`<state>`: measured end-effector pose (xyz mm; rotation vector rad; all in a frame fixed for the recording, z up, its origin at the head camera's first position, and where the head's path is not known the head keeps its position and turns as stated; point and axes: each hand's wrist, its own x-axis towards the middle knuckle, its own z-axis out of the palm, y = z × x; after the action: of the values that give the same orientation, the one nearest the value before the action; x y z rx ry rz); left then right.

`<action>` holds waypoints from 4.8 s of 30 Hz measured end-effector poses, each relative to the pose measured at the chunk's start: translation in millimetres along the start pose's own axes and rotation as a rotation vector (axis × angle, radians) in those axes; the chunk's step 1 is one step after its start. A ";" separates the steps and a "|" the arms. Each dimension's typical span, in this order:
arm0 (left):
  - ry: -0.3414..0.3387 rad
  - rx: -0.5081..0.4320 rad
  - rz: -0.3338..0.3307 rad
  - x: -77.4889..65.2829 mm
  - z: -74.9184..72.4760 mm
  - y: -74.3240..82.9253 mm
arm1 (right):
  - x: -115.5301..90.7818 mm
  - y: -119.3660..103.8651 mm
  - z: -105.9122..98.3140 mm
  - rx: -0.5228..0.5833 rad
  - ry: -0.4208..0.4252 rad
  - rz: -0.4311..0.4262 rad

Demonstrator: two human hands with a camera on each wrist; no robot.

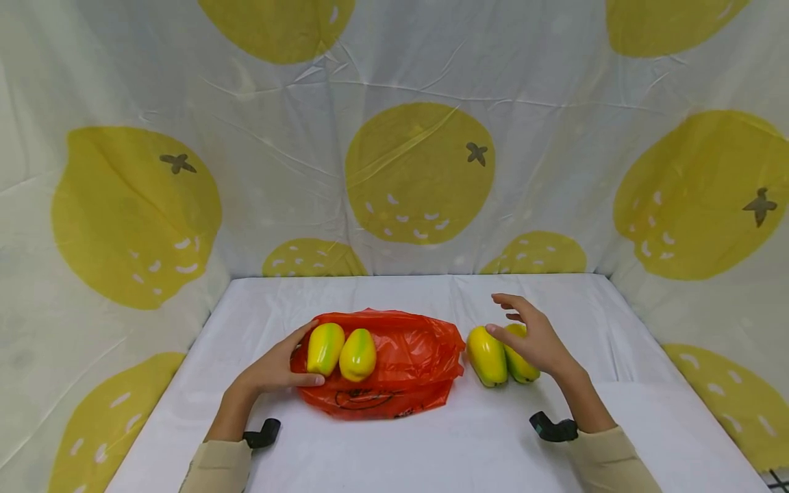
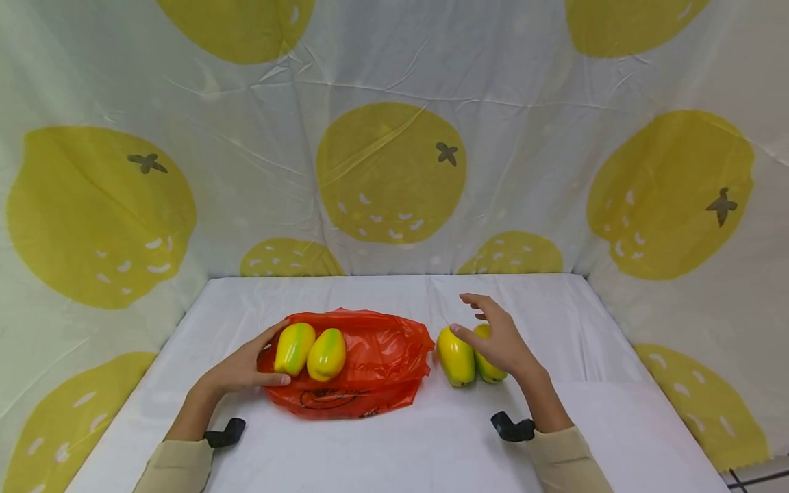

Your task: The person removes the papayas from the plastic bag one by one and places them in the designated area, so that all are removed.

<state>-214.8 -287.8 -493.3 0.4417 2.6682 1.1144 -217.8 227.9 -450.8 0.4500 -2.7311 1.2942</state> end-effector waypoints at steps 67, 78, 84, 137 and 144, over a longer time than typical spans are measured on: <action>0.002 -0.042 0.027 -0.5 0.2 -10.3 | 44.2 -100.2 159.0 0.139 -0.268 0.008; -0.012 -0.077 0.033 -2.7 0.7 -14.9 | 42.1 -111.3 191.1 0.030 -0.299 0.049; -0.009 -0.074 0.034 -2.6 1.4 -14.3 | 43.2 -111.5 198.9 0.040 -0.313 0.012; -0.007 -0.053 0.076 -3.8 1.0 -16.5 | 17.2 -90.7 95.0 0.215 -0.209 0.028; -0.019 -0.077 0.066 -3.5 1.6 -17.8 | 12.5 -83.3 86.7 0.225 -0.191 0.068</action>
<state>-214.4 -299.8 -506.9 0.5266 2.6015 1.2212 -200.6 108.6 -441.7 0.5287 -2.7844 1.6677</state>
